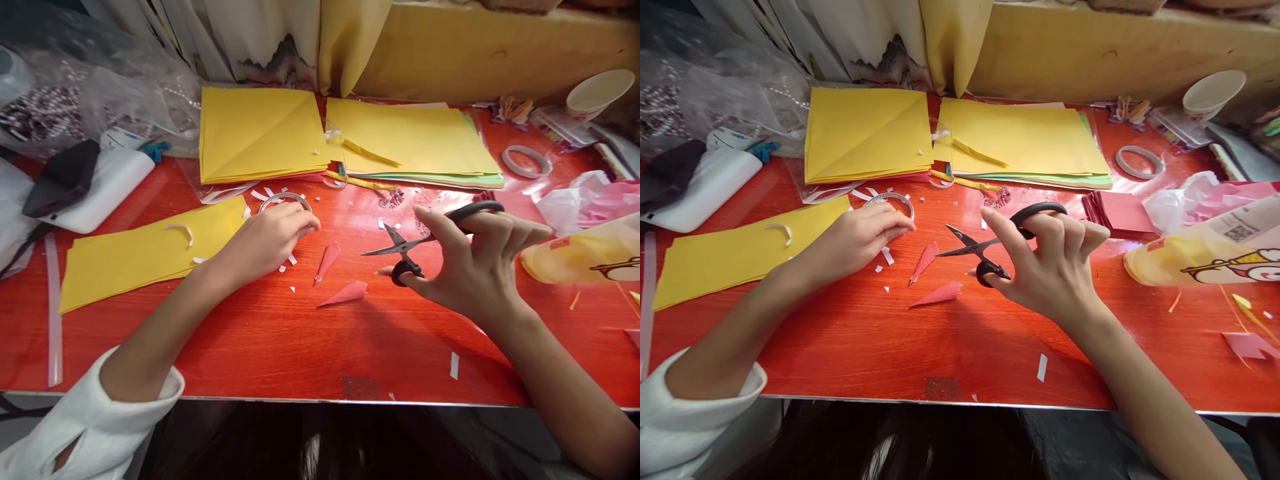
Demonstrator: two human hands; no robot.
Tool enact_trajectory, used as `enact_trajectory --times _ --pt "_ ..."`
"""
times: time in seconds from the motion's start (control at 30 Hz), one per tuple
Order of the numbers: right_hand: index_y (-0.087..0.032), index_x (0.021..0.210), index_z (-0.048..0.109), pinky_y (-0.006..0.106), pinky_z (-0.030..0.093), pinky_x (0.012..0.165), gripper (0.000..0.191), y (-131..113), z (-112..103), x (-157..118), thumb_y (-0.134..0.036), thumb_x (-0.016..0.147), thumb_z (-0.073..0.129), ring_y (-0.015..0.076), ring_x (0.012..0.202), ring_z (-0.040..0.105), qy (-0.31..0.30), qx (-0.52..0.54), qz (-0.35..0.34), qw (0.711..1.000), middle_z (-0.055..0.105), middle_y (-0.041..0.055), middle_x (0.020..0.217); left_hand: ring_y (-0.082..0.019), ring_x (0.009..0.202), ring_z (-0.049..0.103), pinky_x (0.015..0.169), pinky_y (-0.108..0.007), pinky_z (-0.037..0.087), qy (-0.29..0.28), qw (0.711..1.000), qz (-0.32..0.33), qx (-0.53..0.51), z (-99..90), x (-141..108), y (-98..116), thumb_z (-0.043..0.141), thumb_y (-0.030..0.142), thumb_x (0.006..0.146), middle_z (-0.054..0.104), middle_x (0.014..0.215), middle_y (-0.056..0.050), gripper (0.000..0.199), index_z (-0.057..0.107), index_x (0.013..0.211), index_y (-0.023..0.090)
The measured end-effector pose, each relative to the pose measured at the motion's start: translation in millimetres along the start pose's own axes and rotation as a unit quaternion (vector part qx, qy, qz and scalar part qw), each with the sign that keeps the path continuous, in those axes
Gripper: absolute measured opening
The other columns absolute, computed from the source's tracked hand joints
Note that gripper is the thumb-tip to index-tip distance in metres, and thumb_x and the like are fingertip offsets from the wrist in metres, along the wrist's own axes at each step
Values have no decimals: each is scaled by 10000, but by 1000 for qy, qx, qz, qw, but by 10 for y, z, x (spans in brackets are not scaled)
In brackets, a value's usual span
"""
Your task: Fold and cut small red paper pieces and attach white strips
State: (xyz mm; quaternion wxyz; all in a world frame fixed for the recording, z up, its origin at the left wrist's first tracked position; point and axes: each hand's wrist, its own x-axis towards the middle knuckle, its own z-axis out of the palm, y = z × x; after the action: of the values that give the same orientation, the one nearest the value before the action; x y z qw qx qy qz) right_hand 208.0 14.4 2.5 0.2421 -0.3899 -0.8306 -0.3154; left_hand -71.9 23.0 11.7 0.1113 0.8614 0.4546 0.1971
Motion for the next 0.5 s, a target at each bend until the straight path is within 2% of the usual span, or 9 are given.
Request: enact_trajectory --times 0.07,0.17,0.33,0.43,0.5 --pt "-262 1370 287 369 190 745 836 0 -2 -2 -450 629 624 252 936 289 -12 0 3 1000 321 61 1008 -156 858 588 756 -285 431 0 1000 -4 -10 -15 2 16 423 189 897 647 930 -40 179 585 967 163" --pt "-271 1362 289 368 188 749 845 -2 -6 -2 -474 618 635 255 936 283 -21 0 7 1000 320 63 1012 -136 743 580 688 -268 423 -17 1000 -15 -11 -42 6 45 470 236 883 644 812 -22 160 597 828 155" --pt "-248 1347 323 373 186 749 838 -13 -7 5 -459 607 655 259 943 294 -9 12 8 1000 330 65 1005 -132 731 543 658 -261 401 4 1000 -20 -7 -56 17 46 491 310 875 602 800 -31 228 589 747 150" --pt "-250 1358 309 370 186 742 850 -15 -14 9 -459 610 656 256 941 303 -14 15 9 1000 329 65 1015 -130 658 531 616 -264 383 -11 999 -53 4 -51 23 39 461 362 885 586 682 -18 315 558 676 147" --pt "-253 1365 301 366 185 744 861 -15 -19 10 -456 609 659 252 938 305 -16 15 10 1000 333 65 1015 -138 670 538 625 -270 387 -11 998 -54 9 -45 25 40 452 336 890 592 681 -22 303 556 679 145"
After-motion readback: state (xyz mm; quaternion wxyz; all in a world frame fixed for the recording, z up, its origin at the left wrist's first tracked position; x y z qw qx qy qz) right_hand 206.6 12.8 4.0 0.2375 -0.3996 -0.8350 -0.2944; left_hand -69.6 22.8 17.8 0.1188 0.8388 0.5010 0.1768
